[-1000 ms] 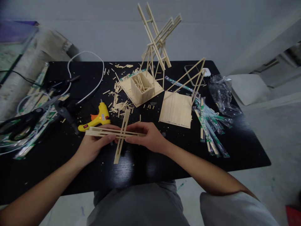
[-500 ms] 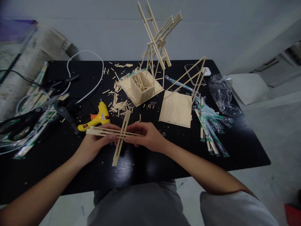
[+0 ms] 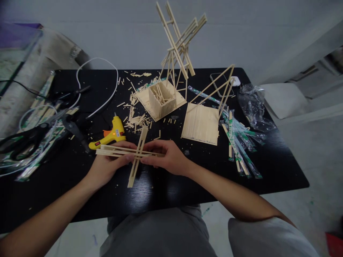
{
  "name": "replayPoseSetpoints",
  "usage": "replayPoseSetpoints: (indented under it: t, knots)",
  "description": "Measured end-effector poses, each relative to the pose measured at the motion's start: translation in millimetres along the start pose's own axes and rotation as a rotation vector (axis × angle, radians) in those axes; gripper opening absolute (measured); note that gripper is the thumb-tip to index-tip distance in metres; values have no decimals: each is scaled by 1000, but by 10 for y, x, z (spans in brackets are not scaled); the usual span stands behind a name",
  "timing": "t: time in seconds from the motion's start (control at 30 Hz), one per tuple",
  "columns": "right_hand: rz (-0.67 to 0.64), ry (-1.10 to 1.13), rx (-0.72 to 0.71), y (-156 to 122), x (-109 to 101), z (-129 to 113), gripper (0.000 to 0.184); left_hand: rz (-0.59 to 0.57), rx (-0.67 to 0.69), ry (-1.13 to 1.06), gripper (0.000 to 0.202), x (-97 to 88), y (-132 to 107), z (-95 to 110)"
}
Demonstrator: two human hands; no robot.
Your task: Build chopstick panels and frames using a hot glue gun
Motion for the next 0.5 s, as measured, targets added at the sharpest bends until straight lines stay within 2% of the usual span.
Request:
replayPoseSetpoints:
  t: [0.33, 0.5]
  knots:
    - [16, 5, 5, 12, -7, -13, 38, 22, -8, -35, 35, 5, -1, 0]
    - [38, 29, -40, 4, -12, -30, 35, -26, -6, -135, 38, 53, -15, -52]
Point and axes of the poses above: each hand's wrist, its own y-axis towards the middle knuckle, its own x-axis out of the palm, z = x × y, the point moved 5 cm from there along y, towards the middle knuckle, and after that the axes turned 10 degrees about -y, right-handed, at the moved point
